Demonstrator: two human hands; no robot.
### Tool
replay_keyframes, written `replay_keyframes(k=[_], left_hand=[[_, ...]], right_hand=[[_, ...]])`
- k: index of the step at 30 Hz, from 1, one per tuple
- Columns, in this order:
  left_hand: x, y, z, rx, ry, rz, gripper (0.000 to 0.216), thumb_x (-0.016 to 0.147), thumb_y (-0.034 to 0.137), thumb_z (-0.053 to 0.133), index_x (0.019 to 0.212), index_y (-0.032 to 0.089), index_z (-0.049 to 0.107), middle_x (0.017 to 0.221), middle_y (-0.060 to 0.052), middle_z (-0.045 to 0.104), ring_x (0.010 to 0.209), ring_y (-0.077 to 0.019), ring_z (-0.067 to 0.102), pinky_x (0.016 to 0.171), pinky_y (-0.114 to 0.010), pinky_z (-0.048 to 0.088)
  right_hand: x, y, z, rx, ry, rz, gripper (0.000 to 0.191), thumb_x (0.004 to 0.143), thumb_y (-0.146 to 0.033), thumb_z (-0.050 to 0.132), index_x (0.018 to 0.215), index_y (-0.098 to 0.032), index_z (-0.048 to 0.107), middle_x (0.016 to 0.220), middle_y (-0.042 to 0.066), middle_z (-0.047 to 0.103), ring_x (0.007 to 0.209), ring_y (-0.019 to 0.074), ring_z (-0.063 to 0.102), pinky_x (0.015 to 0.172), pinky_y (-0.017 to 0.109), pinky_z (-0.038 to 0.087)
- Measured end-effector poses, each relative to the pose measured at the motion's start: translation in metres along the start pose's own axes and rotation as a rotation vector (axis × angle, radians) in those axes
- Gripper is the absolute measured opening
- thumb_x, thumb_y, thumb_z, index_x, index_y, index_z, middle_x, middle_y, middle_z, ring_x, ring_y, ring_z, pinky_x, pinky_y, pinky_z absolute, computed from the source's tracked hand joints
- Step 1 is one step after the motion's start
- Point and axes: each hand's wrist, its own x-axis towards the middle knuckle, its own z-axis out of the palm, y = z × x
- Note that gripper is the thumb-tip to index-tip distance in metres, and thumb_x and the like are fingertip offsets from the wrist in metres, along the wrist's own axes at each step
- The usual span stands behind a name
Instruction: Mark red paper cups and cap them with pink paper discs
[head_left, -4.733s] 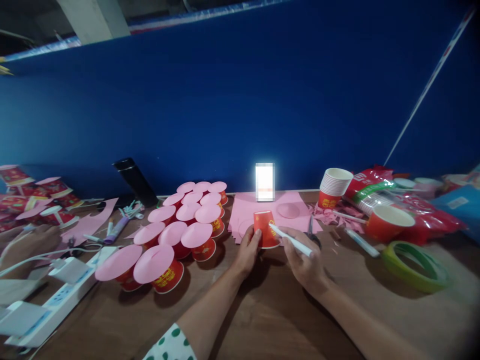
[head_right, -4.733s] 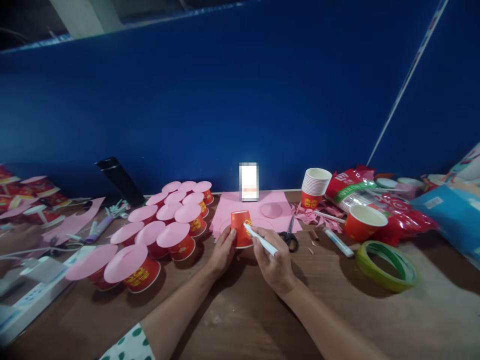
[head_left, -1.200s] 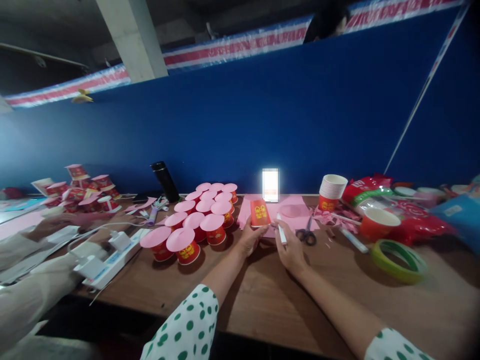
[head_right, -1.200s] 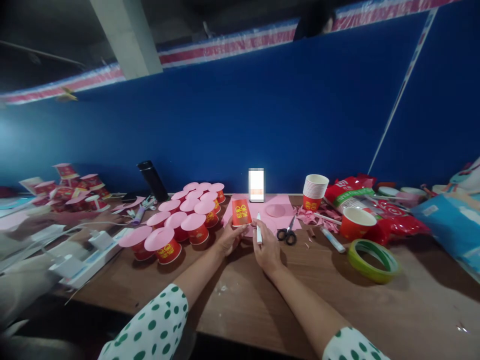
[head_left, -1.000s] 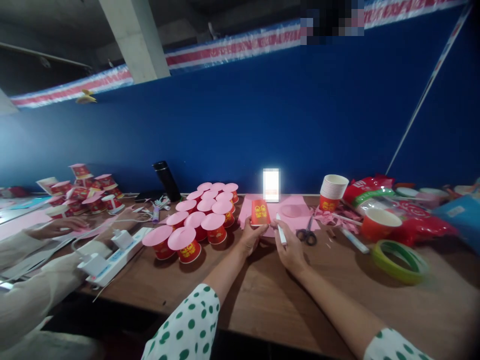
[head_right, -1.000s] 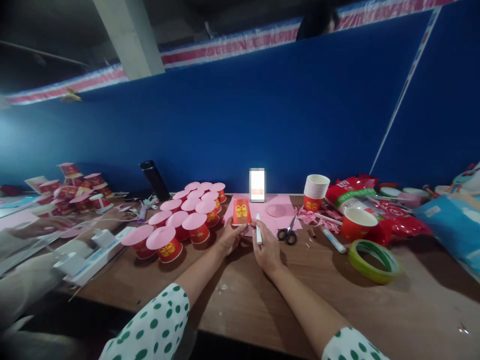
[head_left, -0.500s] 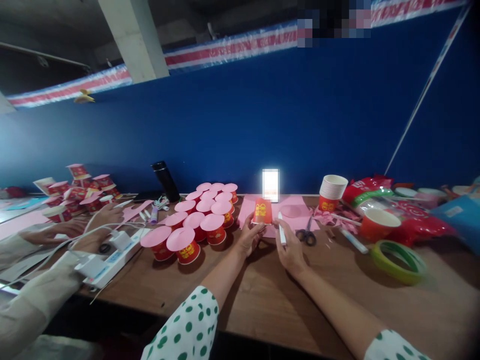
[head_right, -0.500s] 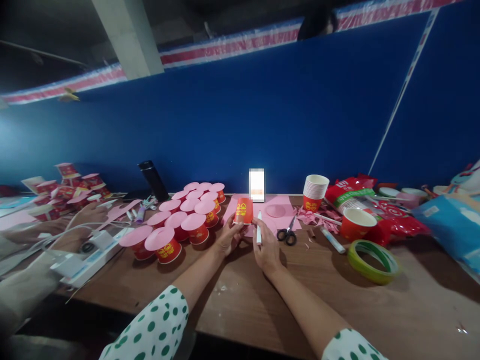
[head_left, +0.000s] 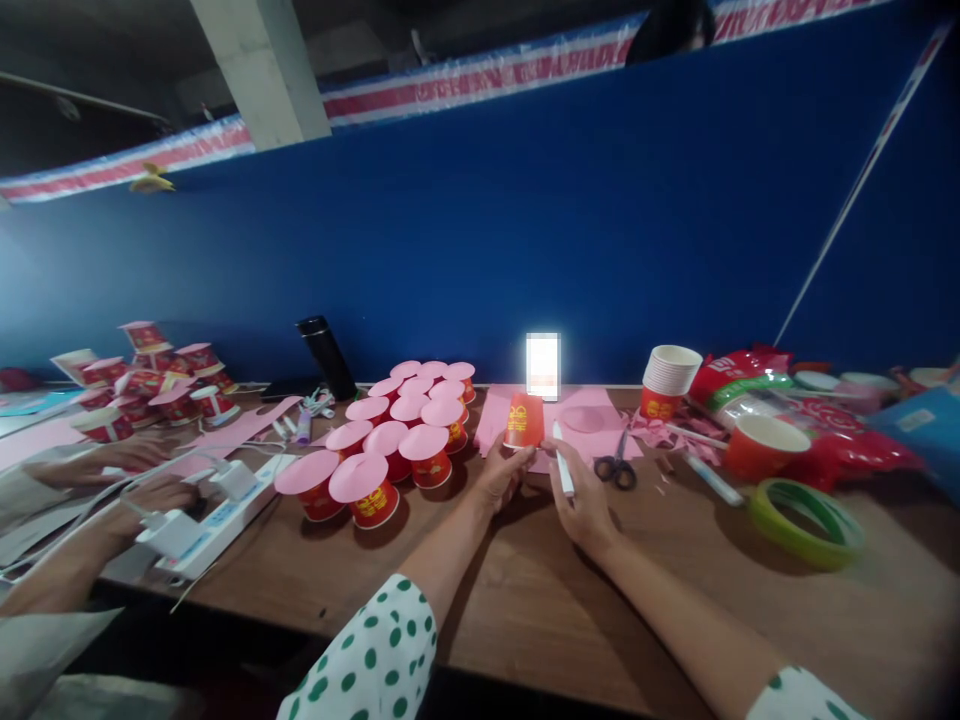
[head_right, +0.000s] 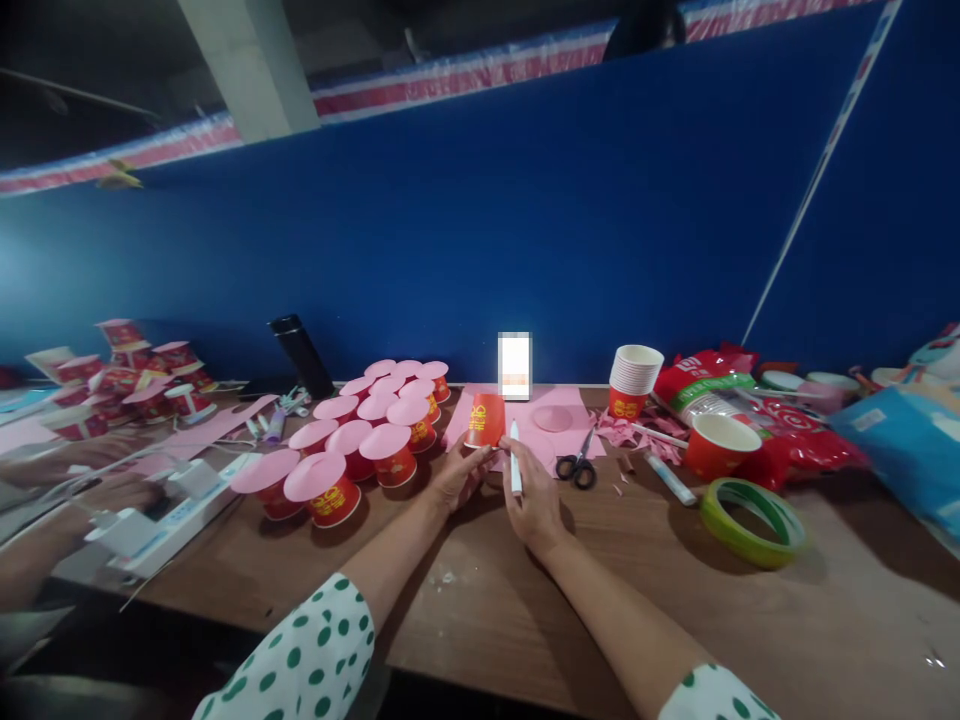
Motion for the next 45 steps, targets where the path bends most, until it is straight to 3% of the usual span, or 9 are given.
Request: replay_keyframes(k=[8,14,30,45], left_hand=[[0.0008,-0.0035,-0.0046,0.003,-0.006,-0.012,0.055,0.065,0.021,0.078,0.114,0.021,0.052,0.086,-0.003,0.068,0.075,-0.013,0.064,0.078,-0.029,0.047],[-0.0008,0.0,-0.0011,-0.027,-0.017,-0.026,0.052,0.066,0.02,0.077,0.112,0.021,0.053,0.093,-0.004,0.069,0.083,-0.0152,0.065,0.083,-0.03,0.047],[0.0003,0.0035,-0.0003,-0.004,0.009,-0.067,0.045,0.065,0.022,0.078,0.105,0.017,0.059,0.088,-0.004,0.068,0.078,-0.0134,0.064,0.077,-0.026,0.047],[-0.0003,0.0022,-0.0018,-0.017,0.003,-0.078,0.046,0.068,0.021,0.076,0.11,0.017,0.057,0.093,-0.006,0.069,0.082,-0.0149,0.065,0.081,-0.029,0.048]], right_hand=[[0.0003,-0.0012,-0.0018,-0.009,-0.016,-0.01,0.033,0.092,-0.019,0.039,0.124,-0.018,0.047,0.122,0.013,0.058,0.114,0.0211,0.054,0.098,0.042,0.045],[-0.0002,-0.0005,-0.0026,-0.047,-0.004,-0.016,0.034,0.092,-0.018,0.039,0.124,-0.02,0.048,0.121,0.011,0.059,0.113,0.0213,0.055,0.097,0.041,0.046],[0.0005,0.0039,0.0002,-0.081,0.019,0.003,0.034,0.092,-0.017,0.04,0.125,-0.019,0.048,0.12,0.011,0.06,0.113,0.0211,0.055,0.096,0.04,0.046],[-0.0009,0.0064,0.0014,-0.048,0.011,0.036,0.035,0.092,-0.018,0.04,0.126,-0.019,0.048,0.123,0.011,0.059,0.114,0.0208,0.056,0.096,0.039,0.047]])
